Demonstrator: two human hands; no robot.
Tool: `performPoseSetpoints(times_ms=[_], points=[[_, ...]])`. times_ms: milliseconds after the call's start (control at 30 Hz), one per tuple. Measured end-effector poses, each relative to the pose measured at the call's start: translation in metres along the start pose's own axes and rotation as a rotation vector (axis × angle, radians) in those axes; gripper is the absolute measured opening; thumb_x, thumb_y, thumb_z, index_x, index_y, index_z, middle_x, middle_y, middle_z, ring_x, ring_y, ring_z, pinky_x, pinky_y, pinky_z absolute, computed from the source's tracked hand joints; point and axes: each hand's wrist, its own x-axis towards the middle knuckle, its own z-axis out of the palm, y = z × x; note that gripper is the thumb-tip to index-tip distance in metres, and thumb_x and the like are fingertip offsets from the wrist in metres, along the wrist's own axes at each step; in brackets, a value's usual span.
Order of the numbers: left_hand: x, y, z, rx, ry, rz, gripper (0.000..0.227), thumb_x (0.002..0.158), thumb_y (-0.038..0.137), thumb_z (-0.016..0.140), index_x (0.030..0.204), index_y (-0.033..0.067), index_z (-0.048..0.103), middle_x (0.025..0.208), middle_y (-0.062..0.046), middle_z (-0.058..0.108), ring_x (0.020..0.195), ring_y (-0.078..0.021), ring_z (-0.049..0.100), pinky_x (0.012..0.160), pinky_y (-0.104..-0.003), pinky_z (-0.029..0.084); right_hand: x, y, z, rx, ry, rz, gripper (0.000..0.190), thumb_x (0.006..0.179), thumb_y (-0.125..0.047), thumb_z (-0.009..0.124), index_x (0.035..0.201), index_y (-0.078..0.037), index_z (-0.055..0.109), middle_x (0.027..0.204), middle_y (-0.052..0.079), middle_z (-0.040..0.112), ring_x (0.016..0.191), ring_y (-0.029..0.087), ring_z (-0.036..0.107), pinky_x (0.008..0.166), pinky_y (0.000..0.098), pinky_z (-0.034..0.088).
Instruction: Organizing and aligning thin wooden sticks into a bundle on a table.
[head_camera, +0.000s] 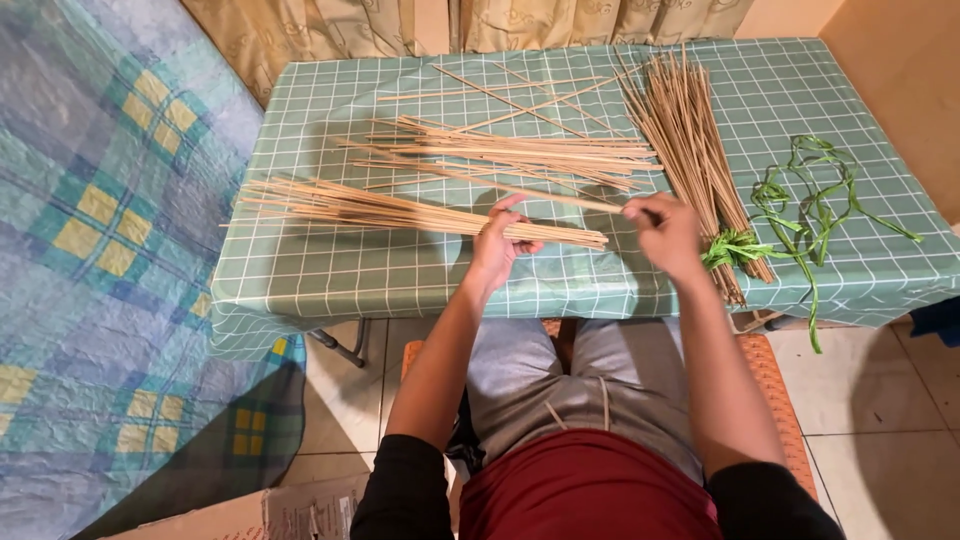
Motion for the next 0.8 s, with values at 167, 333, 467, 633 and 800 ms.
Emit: performPoseSetpoints(times_ms=[167, 333, 467, 633, 800], points=[[0.009, -0.005, -0.005, 0.010, -0.017, -0.015, 0.037, 0.096, 0.021, 0.058, 0.131, 0.0112, 0.060, 0.090, -0.014, 0.065, 0.063, -0.0344, 0.075, 0.052, -0.035, 0.069, -0.008, 0.015, 0.043, -0.163, -0.048, 0.037, 0.006, 0.090, -0.010, 0.080, 0.094, -0.015, 0.082, 0.079, 0.014, 0.069, 0.077, 0.040, 0.069, 0.069, 0.0420, 0.053], [0.013, -0.012, -0.018, -0.012, 0.055, -0.026, 0.042, 0.103, 0.045, 0.054, 0.112, 0.0058, 0.065, 0.094, -0.019, 0.069, 0.066, -0.0343, 0.076, 0.052, -0.034, 0.069, -0.013, 0.025, 0.063, -0.226, -0.023, 0.078, 0.005, 0.089, -0.017, 0.082, 0.095, -0.017, 0.083, 0.081, 0.011, 0.069, 0.078, 0.040, 0.071, 0.073, 0.0428, 0.057], [0.021, -0.012, -0.019, -0.033, 0.093, -0.012, 0.041, 0.101, 0.044, 0.058, 0.108, 0.0041, 0.065, 0.102, -0.019, 0.071, 0.068, -0.0348, 0.076, 0.054, -0.035, 0.069, -0.006, 0.010, 0.062, -0.199, 0.067, 0.089, 0.007, 0.091, -0.017, 0.083, 0.097, -0.018, 0.084, 0.091, 0.012, 0.064, 0.086, 0.042, 0.070, 0.079, 0.0455, 0.057], [0.010, -0.007, -0.014, -0.055, 0.125, -0.011, 0.041, 0.101, 0.043, 0.060, 0.106, 0.0030, 0.065, 0.105, -0.021, 0.072, 0.070, -0.0337, 0.076, 0.057, -0.036, 0.069, -0.010, 0.008, 0.074, -0.223, 0.179, 0.101, 0.009, 0.090, -0.018, 0.085, 0.098, -0.018, 0.085, 0.097, 0.011, 0.054, 0.088, 0.044, 0.068, 0.083, 0.0471, 0.057], [0.010, -0.006, -0.014, -0.097, 0.185, 0.019, 0.038, 0.100, 0.042, 0.062, 0.104, 0.0041, 0.065, 0.099, -0.022, 0.072, 0.064, -0.0352, 0.075, 0.052, -0.033, 0.068, -0.012, 0.008, 0.082, -0.223, 0.243, 0.011, 0.015, 0.092, -0.014, 0.080, 0.108, -0.015, 0.084, 0.095, 0.012, 0.054, 0.091, 0.041, 0.066, 0.081, 0.0464, 0.055]])
